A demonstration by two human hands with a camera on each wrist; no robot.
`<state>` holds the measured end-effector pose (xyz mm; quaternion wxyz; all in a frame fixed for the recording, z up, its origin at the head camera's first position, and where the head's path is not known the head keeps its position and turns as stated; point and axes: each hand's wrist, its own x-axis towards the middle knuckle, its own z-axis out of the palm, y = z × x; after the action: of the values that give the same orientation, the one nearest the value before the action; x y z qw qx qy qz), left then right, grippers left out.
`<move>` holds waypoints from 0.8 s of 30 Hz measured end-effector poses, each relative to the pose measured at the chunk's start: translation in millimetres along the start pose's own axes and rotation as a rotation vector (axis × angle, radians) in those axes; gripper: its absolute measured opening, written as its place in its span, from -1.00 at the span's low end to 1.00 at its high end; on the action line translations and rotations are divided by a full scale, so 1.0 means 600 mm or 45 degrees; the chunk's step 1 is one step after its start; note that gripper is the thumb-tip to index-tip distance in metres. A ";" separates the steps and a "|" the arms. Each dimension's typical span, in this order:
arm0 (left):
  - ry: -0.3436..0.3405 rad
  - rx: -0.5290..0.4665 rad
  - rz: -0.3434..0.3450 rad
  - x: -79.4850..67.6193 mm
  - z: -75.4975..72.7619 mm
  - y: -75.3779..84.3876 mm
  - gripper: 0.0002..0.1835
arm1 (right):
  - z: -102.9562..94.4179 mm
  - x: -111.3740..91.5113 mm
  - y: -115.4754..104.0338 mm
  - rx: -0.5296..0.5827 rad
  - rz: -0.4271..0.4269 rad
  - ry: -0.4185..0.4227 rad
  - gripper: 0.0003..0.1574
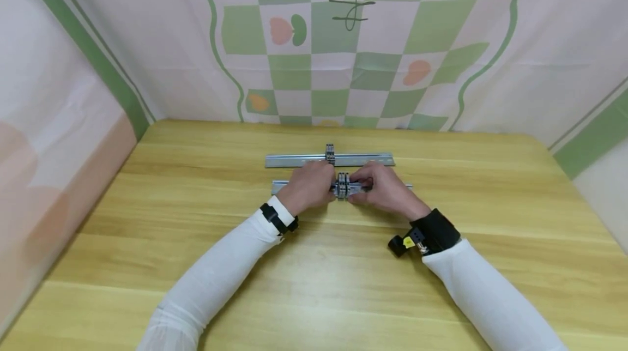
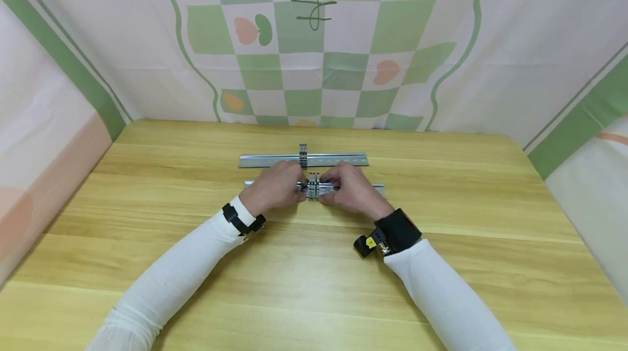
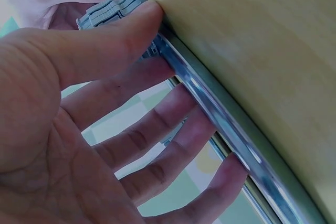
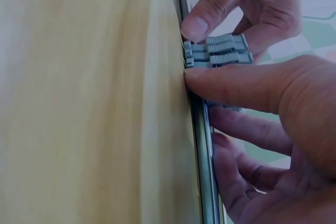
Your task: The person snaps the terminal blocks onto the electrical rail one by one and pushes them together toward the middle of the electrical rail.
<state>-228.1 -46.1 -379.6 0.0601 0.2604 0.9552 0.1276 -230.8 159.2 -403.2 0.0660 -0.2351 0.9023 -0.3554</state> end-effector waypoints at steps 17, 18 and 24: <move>-0.016 -0.027 -0.022 0.001 -0.001 -0.002 -0.75 | 0.005 0.002 -0.002 0.017 0.026 0.016 -0.52; -0.029 -0.035 -0.030 0.001 -0.003 -0.002 -0.75 | 0.006 0.002 -0.002 0.023 0.025 0.013 -0.52; -0.076 -0.060 -0.070 0.001 -0.010 -0.002 -0.80 | 0.004 -0.001 -0.005 0.076 -0.002 -0.004 -0.51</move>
<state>-230.1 -48.1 -374.2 0.0982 0.2362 0.9564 0.1407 -228.4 156.2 -402.9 0.0743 -0.2342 0.8909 -0.3820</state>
